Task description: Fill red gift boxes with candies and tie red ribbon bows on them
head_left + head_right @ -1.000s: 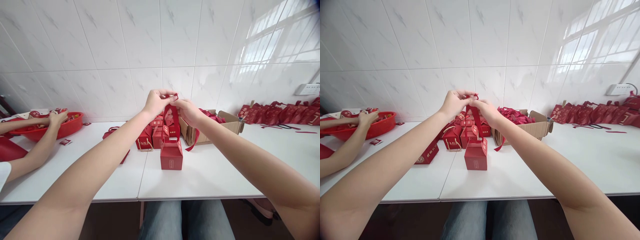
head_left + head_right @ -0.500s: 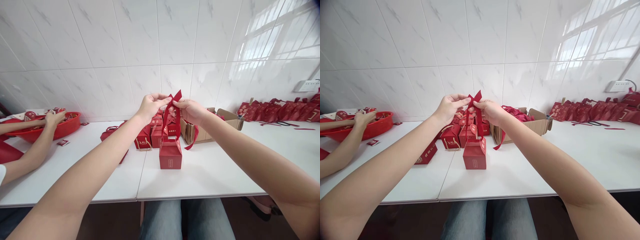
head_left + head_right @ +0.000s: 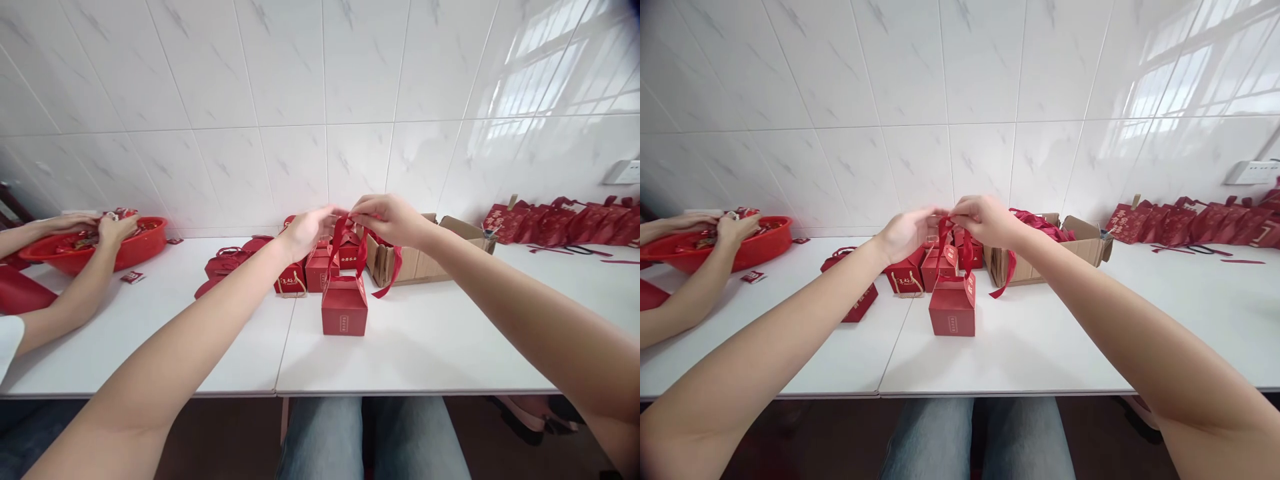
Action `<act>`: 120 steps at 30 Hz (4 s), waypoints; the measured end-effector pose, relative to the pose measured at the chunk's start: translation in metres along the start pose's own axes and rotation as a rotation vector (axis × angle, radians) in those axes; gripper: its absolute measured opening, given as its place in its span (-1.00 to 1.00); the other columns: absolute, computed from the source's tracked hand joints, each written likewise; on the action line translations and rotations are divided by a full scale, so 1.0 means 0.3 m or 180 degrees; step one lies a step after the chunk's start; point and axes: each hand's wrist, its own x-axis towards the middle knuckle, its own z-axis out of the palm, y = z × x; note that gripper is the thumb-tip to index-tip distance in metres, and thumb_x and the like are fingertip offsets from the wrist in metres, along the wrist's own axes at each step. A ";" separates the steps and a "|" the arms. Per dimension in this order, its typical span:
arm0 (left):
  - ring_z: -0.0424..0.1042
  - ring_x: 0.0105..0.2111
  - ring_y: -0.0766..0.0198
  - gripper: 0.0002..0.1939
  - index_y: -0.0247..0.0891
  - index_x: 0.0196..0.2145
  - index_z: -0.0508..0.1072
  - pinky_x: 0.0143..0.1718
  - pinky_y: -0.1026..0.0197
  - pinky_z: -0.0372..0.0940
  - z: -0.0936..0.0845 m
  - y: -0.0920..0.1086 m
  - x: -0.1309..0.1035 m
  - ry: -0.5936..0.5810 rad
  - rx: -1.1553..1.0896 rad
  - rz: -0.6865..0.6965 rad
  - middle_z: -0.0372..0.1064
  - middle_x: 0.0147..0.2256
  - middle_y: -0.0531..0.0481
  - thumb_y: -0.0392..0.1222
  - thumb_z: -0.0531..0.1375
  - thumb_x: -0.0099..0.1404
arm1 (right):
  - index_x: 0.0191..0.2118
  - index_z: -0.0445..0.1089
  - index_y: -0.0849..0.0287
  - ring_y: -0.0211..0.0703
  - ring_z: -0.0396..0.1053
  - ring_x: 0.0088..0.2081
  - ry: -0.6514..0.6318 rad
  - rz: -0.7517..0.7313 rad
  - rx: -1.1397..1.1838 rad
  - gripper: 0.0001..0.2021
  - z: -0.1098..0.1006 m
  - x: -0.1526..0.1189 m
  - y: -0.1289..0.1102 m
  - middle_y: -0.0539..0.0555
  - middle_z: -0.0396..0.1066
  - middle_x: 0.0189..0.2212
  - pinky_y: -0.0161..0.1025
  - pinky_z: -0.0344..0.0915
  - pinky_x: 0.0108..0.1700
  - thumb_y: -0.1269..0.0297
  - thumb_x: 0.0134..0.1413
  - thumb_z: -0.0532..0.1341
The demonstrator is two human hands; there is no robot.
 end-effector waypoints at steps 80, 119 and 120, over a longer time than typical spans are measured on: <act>0.33 -0.03 0.14 -0.78 -0.13 -0.15 0.41 0.04 0.06 0.22 0.042 -0.320 -0.181 0.0009 0.2787 0.0908 0.40 -0.09 -0.05 -0.24 0.13 0.23 | -0.45 0.39 0.22 -0.29 0.22 -0.52 -0.0777 0.2301 0.3019 -0.71 0.187 -0.339 0.186 0.01 0.31 -0.54 -0.31 0.19 -0.46 0.08 0.09 0.20; 0.39 -0.33 0.20 -0.67 -0.23 -0.30 0.33 -0.31 0.20 0.24 0.041 -0.392 -0.183 0.0901 0.1681 -0.0900 0.39 -0.36 0.00 0.06 0.19 0.12 | -0.40 0.39 0.20 -0.39 0.12 -0.65 0.0116 0.2252 0.2126 -0.78 0.290 -0.300 0.079 -0.09 0.26 -0.62 -0.40 0.01 -0.66 0.12 -0.02 0.23; 0.35 -0.42 0.23 -0.65 -0.24 -0.38 0.32 -0.40 0.22 0.20 0.033 -0.394 -0.190 0.0735 0.1728 -0.1036 0.35 -0.45 0.04 0.13 0.17 0.13 | -0.38 0.39 0.19 -0.39 0.12 -0.67 0.0067 0.2275 0.2148 -0.79 0.289 -0.298 0.077 -0.10 0.25 -0.63 -0.40 0.01 -0.67 0.13 -0.01 0.22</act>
